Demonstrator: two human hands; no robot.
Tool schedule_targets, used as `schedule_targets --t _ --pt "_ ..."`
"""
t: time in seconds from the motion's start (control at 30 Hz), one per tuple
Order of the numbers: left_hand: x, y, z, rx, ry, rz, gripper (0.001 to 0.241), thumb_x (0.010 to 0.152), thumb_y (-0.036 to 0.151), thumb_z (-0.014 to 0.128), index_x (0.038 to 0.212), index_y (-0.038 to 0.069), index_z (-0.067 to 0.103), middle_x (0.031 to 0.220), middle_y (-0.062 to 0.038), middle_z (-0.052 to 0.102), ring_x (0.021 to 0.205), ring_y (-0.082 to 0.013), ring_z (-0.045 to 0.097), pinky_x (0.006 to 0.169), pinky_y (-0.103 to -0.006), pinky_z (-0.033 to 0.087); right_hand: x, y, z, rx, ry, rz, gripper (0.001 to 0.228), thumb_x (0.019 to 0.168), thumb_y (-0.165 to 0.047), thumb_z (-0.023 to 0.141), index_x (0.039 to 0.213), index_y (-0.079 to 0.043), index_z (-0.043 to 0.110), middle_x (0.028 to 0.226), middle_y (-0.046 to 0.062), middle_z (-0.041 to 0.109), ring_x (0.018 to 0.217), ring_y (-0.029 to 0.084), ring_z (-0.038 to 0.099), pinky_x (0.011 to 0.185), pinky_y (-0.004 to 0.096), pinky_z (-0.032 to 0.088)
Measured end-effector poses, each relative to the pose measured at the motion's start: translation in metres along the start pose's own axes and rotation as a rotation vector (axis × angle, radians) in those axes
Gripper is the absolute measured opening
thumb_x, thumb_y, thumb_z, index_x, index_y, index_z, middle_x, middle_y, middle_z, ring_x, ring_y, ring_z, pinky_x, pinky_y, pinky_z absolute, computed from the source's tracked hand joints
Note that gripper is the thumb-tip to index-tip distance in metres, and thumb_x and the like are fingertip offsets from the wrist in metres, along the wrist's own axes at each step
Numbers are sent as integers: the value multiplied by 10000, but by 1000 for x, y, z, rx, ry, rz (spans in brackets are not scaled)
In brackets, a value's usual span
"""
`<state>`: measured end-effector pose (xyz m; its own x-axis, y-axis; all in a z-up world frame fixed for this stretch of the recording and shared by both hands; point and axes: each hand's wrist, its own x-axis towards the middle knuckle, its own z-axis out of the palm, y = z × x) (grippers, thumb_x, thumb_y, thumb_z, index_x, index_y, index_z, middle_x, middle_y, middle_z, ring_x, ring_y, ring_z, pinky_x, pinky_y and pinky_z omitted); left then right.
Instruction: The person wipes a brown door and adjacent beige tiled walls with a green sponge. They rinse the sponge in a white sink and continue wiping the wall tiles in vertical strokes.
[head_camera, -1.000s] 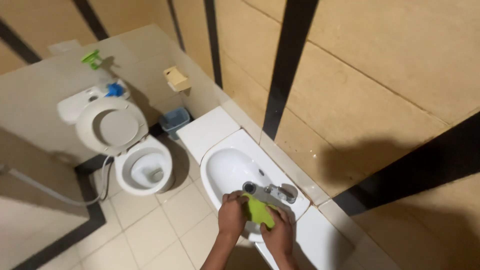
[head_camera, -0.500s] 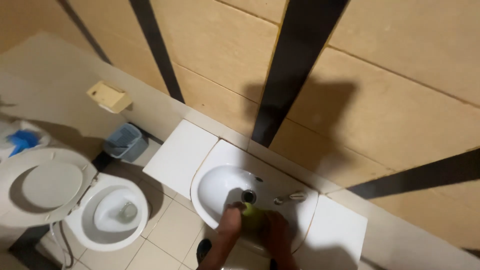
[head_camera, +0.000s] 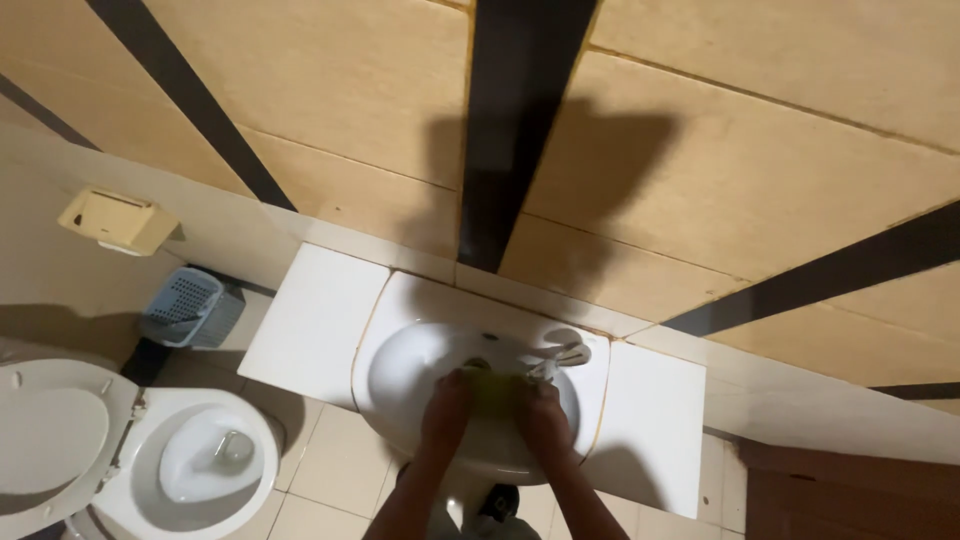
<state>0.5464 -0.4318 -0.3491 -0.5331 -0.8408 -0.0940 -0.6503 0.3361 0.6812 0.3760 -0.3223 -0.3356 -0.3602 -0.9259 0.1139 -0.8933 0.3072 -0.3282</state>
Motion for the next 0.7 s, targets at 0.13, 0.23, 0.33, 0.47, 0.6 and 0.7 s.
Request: schedule_targets --t 0.13,0.23,0.33,0.47,0.6,0.7 --pt "0 -17 26 185 136 208 286 859 90 567 1128 13 628 1227 -193 655 1008 -397 608 828 -450 558 -10 12 25 -75 -84 -47 292 931 -120 577 1210 -109 661 1138 141 677 1024 358 629 914 445 542" --pt "-1 -39 53 216 100 125 221 889 50 542 1084 41 646 1138 -178 678 1027 -389 615 870 -458 557 -17 7 8 39 -52 -63 303 891 -129 609 1184 -91 673 1123 153 682 1019 370 632 906 448 541" --pt "-2 -51 57 205 98 154 275 908 17 515 1149 24 647 1077 -201 684 958 -399 618 820 -470 559 -17 -2 -11 146 2 -63 318 850 -138 642 1158 -73 686 1109 166 686 1015 382 635 898 452 540" --pt "9 -29 31 178 222 304 310 870 68 570 1159 -7 655 991 -208 691 909 -411 621 760 -489 556 -3 -12 -43 256 119 -42 343 796 -150 686 1124 -48 703 1089 183 692 1009 398 639 888 456 538" --pt "20 55 -55 9 -97 51 316 865 92 602 1148 145 732 1059 -186 701 967 -369 676 839 -452 583 -13 -22 -73 294 131 326 272 939 -177 640 1183 -91 724 1072 173 689 994 357 666 889 442 545" --pt "45 27 -2 55 31 252 170 864 146 701 1026 112 736 1033 -174 705 1012 -378 636 888 -491 537 -15 -16 -78 235 381 398 214 970 -176 639 1142 -58 685 1116 160 660 1012 308 660 893 404 568"
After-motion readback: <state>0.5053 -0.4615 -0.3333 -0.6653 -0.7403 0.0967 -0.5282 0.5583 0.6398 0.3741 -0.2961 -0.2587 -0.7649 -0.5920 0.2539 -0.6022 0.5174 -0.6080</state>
